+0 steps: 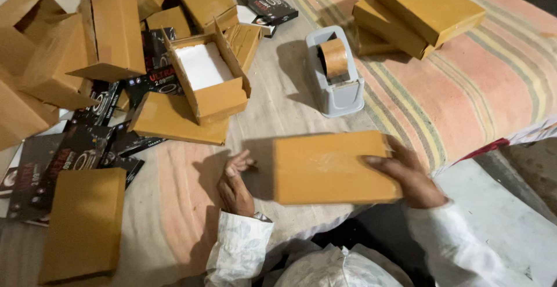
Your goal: The person places small product boxes into larger cardboard shipping boxes and seals them with packing tape. The person repeats this process for multiple units, using a tape dispenser to secure the flaps.
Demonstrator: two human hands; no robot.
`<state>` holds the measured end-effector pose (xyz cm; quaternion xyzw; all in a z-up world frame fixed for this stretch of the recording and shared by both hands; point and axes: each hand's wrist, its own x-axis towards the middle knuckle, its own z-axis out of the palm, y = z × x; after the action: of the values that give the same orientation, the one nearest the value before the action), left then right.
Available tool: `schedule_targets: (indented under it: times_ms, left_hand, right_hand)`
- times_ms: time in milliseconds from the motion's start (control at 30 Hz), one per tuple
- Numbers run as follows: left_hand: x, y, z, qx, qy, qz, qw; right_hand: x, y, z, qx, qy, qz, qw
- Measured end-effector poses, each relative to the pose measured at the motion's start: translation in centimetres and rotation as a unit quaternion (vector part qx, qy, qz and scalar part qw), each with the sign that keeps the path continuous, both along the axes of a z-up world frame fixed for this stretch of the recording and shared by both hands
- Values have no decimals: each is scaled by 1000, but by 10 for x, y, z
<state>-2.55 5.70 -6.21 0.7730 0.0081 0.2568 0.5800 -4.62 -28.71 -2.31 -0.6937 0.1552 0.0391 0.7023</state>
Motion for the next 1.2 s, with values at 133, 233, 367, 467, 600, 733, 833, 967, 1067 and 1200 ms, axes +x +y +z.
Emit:
schedule_targets:
  times_ms: [133, 233, 367, 467, 600, 733, 833, 967, 1067, 1200]
  left_hand:
    - [-1, -6, 6, 92, -6, 0, 996]
    - [0, -12, 11, 138, 25, 23, 990]
    - [0, -12, 10, 178, 13, 20, 984]
    - [3, -13, -1, 171, -33, 16, 985]
    - [9, -17, -14, 155, -38, 20, 987]
    - [12, -14, -11, 235, -71, 30, 969]
    - [8, -15, -1, 239, -62, 23, 969]
    - [3, -19, 10, 185, -44, 23, 981]
    - [7, -15, 16, 100, -41, 38, 993]
    - [46, 4, 27, 231, -61, 151, 959]
  right_hand:
    - [-33, -102, 5, 98, -95, -156, 978]
    - [-52, -139, 18, -417, -295, -107, 853]
    - [-23, -139, 7, -592, -327, -142, 723]
    - [55, -151, -26, -35, -197, -285, 938]
    - [150, -173, -77, -106, -320, -264, 904]
    - [220, -201, -82, -4, -334, -252, 908]
    - [234, -209, -81, -86, -327, -274, 900]
    - [225, -208, -77, -412, -246, -378, 792]
    - [199, -175, -67, -463, -390, -359, 710]
    - [119, -72, -68, -230, -450, -249, 826]
